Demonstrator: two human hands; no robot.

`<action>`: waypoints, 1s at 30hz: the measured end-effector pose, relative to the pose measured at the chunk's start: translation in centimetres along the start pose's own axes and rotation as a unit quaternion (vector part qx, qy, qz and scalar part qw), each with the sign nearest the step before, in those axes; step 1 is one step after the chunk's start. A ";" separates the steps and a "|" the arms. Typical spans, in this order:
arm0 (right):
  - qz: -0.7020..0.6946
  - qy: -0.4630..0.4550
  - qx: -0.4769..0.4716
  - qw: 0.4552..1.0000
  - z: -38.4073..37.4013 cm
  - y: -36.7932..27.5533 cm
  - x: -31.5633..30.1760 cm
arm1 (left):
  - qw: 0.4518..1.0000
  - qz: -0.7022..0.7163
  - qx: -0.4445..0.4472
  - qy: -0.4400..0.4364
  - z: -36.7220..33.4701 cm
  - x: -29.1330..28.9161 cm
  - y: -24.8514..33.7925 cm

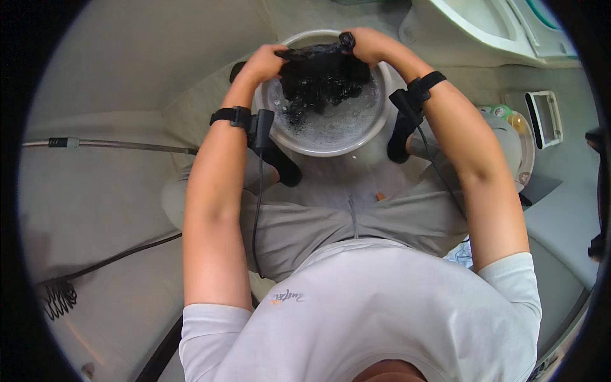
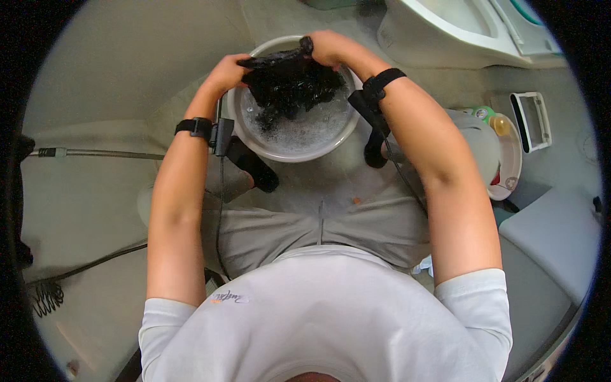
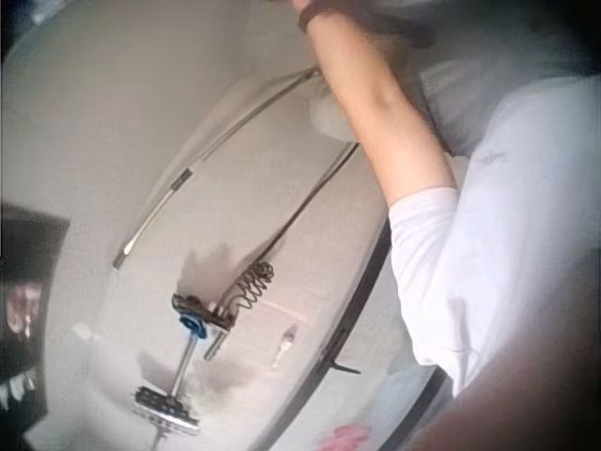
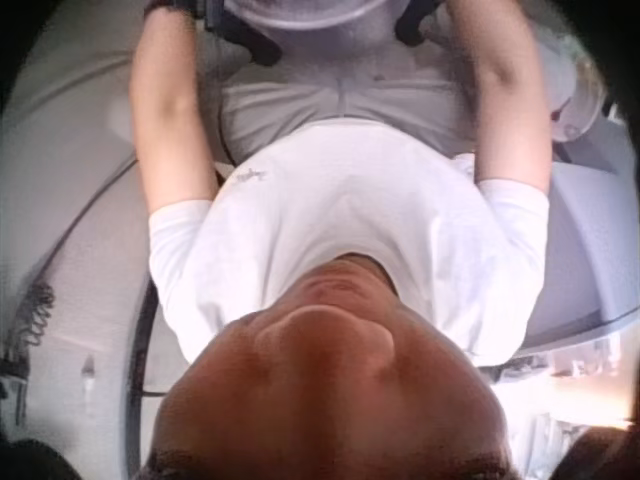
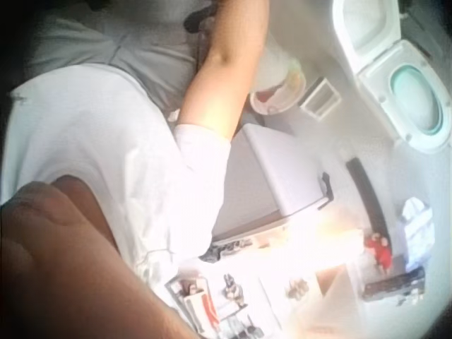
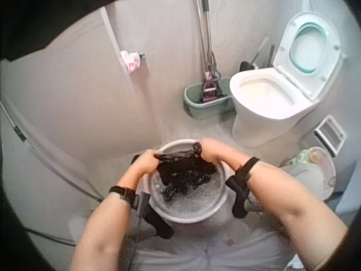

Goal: The person washes a black garment by hand in a white basin filled with soapy water. They repeatedly submerge, agitate, and wring the fabric, then drain the soapy water into a toilet and refill the basin with clean water from a handheld shower head to rinse the garment.

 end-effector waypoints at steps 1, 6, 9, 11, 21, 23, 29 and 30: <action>0.034 0.026 -0.052 0.998 1.0 -1.4 -1.8 | 0.997 0.053 0.024 0.050 1.6 -1.0 1.7; 0.018 0.120 -0.111 0.986 4.9 -7.7 -10.0 | 0.973 0.077 0.151 0.158 7.9 -7.7 9.2; -0.024 0.207 -0.210 0.955 8.3 -11.5 -14.2 | 0.962 0.078 0.196 0.173 11.0 -11.6 13.5; 0.000 0.242 -0.215 0.946 9.9 -14.3 -16.4 | 0.935 0.064 0.260 0.231 14.0 -13.4 15.5; -0.098 0.260 -0.262 0.924 16.4 -21.3 -22.2 | 0.899 0.114 0.332 0.262 22.8 -17.5 24.3; -0.102 0.268 -0.244 0.927 15.8 -20.7 -21.7 | 0.900 0.135 0.326 0.257 22.0 -17.2 23.5; 0.001 0.259 -0.249 0.933 9.0 -14.1 -15.7 | 0.932 0.064 0.267 0.236 13.3 -13.7 13.8; 0.010 0.248 -0.239 0.939 7.9 -12.3 -13.9 | 0.944 0.029 0.221 0.243 11.4 -12.0 11.7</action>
Point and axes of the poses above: each hand's wrist, its own z-axis away from the middle knuckle, its own x-axis out of the palm, y = z × x, the point moved 2 cm from there along -z, towards the middle knuckle, and after that the axes turned 6 degrees about -z, right-handed, at the moved point
